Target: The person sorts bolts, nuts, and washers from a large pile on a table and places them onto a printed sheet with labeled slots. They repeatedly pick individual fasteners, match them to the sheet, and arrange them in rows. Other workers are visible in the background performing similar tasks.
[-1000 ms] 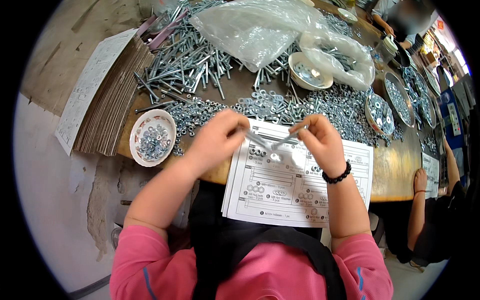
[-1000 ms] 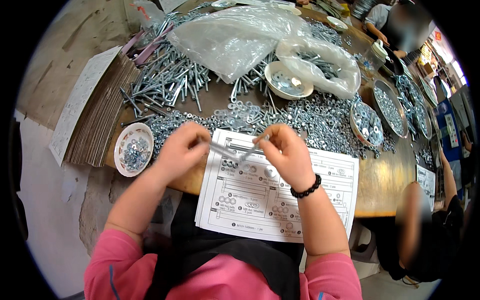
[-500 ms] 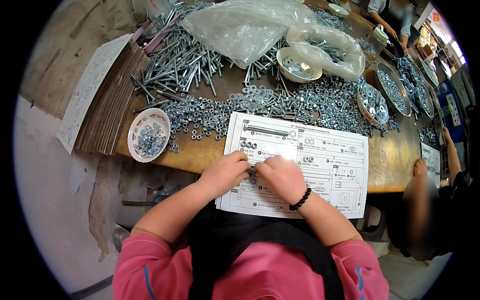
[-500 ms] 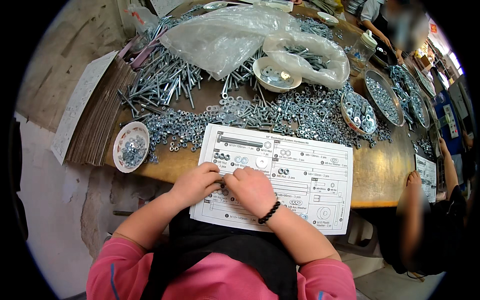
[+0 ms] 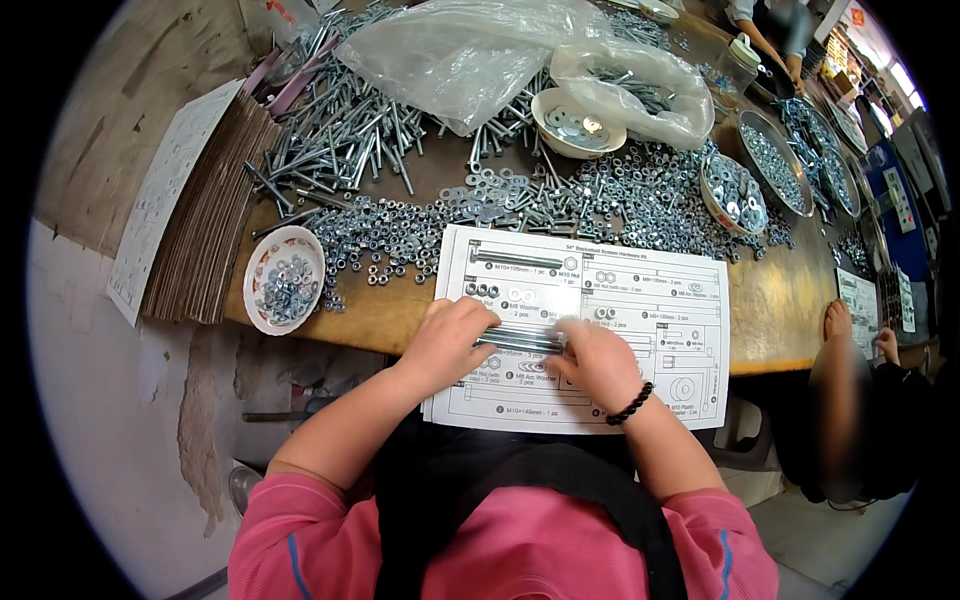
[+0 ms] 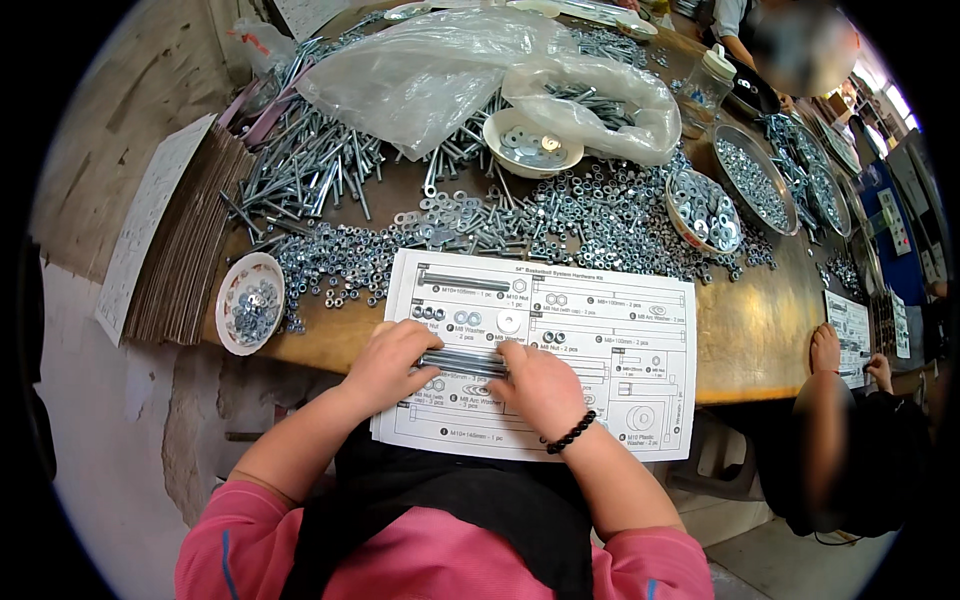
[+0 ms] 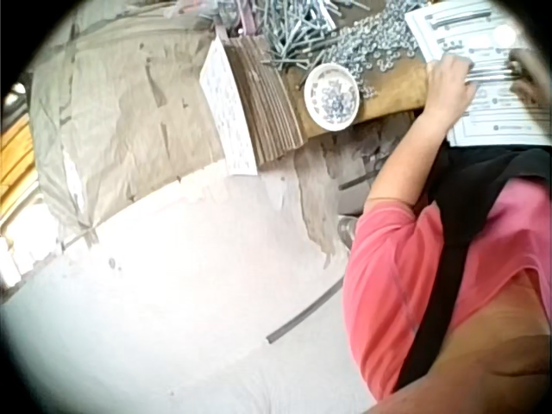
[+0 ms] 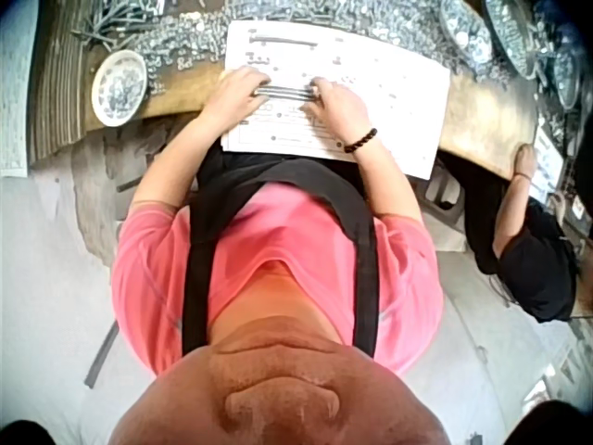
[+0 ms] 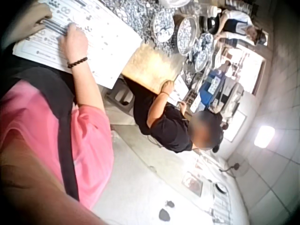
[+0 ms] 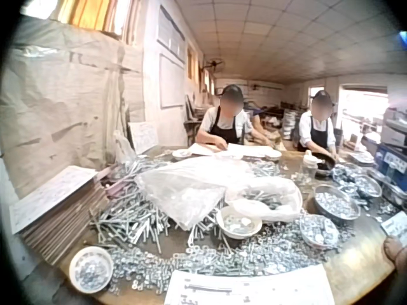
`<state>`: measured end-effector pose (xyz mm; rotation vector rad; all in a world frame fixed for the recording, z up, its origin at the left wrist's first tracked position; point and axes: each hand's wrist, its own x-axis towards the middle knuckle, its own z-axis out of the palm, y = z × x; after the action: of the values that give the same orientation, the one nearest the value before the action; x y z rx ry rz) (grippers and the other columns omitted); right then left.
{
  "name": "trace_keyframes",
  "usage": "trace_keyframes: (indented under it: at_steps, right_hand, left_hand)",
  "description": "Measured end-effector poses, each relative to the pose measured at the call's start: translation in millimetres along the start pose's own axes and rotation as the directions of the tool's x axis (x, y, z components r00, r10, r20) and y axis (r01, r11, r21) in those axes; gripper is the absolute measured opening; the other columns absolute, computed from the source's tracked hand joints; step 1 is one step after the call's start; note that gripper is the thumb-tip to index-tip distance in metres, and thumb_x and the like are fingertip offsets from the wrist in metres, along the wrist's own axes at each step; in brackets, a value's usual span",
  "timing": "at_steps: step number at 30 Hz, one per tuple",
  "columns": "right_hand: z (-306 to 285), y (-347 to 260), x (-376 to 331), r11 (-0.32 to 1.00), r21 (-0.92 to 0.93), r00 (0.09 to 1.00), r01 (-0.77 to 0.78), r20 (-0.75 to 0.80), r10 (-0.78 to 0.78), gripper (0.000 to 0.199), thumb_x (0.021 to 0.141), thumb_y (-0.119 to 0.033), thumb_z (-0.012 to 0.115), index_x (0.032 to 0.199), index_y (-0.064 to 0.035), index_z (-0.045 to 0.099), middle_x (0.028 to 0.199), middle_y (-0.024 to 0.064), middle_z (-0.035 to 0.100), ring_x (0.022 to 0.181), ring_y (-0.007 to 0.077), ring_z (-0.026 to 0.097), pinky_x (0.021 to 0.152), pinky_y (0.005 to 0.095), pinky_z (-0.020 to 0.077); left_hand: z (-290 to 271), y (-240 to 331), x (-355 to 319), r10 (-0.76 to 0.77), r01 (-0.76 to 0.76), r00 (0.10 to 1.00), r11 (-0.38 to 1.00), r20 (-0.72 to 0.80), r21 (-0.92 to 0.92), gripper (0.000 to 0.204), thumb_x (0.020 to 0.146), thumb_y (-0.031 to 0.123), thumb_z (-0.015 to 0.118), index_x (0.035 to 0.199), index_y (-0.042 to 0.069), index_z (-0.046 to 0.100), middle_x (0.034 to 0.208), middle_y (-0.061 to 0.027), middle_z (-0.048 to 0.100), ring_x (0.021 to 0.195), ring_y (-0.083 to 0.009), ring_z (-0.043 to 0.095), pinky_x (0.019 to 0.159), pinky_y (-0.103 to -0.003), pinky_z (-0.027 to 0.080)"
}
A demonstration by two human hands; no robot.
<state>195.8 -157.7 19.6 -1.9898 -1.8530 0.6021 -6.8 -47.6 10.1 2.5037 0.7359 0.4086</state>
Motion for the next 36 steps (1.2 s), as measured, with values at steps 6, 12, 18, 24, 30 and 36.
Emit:
trace_keyframes:
  at_steps: [6,12,18,24,30,36]
  right_hand:
    - [7.5,2.3,8.5,0.992,-0.088,0.996,0.086,-0.024,-0.088,0.03,0.074,-0.02,0.067,0.098,-0.0084,0.054,0.079,0.0102,0.06,0.076,0.0292,0.059,0.065,0.0389,0.0478]
    - [-4.5,-1.7,5.7,0.994,-0.067,0.996,0.086,-0.031,-0.088,0.024,0.075,-0.021,0.066,0.094,-0.0086,0.056,0.079,0.0087,0.06,0.074,0.0279,0.058,0.063,0.0381,0.047]
    - [-28.4,0.1,4.8,0.986,0.115,0.992,0.12,-0.052,-0.115,0.023,0.074,-0.019,0.068,0.094,-0.0095,0.06,0.071,0.0054,0.059,0.068,0.0252,0.058,0.06,0.0357,0.0456]
    - [-30.8,-2.1,8.4,0.974,0.159,0.987,0.161,-0.03,-0.158,0.022,0.075,-0.019,0.068,0.094,-0.0103,0.061,0.071,0.0052,0.058,0.068,0.0245,0.058,0.059,0.0353,0.0453]
    - [-32.8,-5.4,13.4,0.97,0.16,0.983,0.185,-0.036,-0.182,0.022,0.075,-0.02,0.068,0.093,-0.0095,0.061,0.073,0.0059,0.059,0.068,0.0249,0.058,0.059,0.0354,0.0461]
    - [-37.4,-1.5,19.4,0.969,0.157,0.981,0.193,-0.04,-0.189,0.022,0.075,-0.02,0.067,0.093,-0.0092,0.061,0.074,0.006,0.059,0.068,0.0243,0.058,0.058,0.0346,0.0464]
  left_hand:
    - [-1.3,-3.0,1.8,-0.02,0.02,0.999,1.0,0.027,0.007,0.031,0.069,0.016,0.071,0.098,0.012,0.06,0.094,-0.0047,0.056,0.091,-0.0252,0.053,0.083,-0.036,0.038]
    - [-9.1,-4.1,2.7,0.006,-0.004,1.0,0.999,-0.03,0.053,0.033,0.07,0.019,0.07,0.1,0.012,0.06,0.095,-0.0046,0.056,0.093,-0.0242,0.052,0.084,-0.037,0.037]
    - [-59.8,-55.0,33.9,-0.034,0.065,0.984,0.983,-0.177,0.172,0.032,0.072,0.018,0.067,0.101,0.007,0.058,0.094,-0.0101,0.057,0.091,-0.0287,0.054,0.079,-0.039,0.042]
    - [-108.8,-151.8,84.0,-0.045,0.153,0.972,0.862,-0.229,0.483,0.034,0.072,0.008,0.064,0.105,0.01,0.057,0.091,-0.0107,0.056,0.089,-0.0302,0.055,0.077,-0.04,0.044]
    - [-109.2,-184.3,126.0,0.075,-0.093,0.996,0.705,0.057,0.703,0.021,0.076,0.012,0.053,0.092,0.015,0.066,0.083,-0.0067,0.056,0.083,-0.0238,0.058,0.074,-0.037,0.044]
    - [-109.8,-199.2,136.7,0.09,-0.179,0.983,0.639,0.158,0.748,0.012,0.076,0.013,0.054,0.083,0.016,0.064,0.078,-0.0036,0.054,0.079,-0.0222,0.057,0.074,-0.034,0.041]
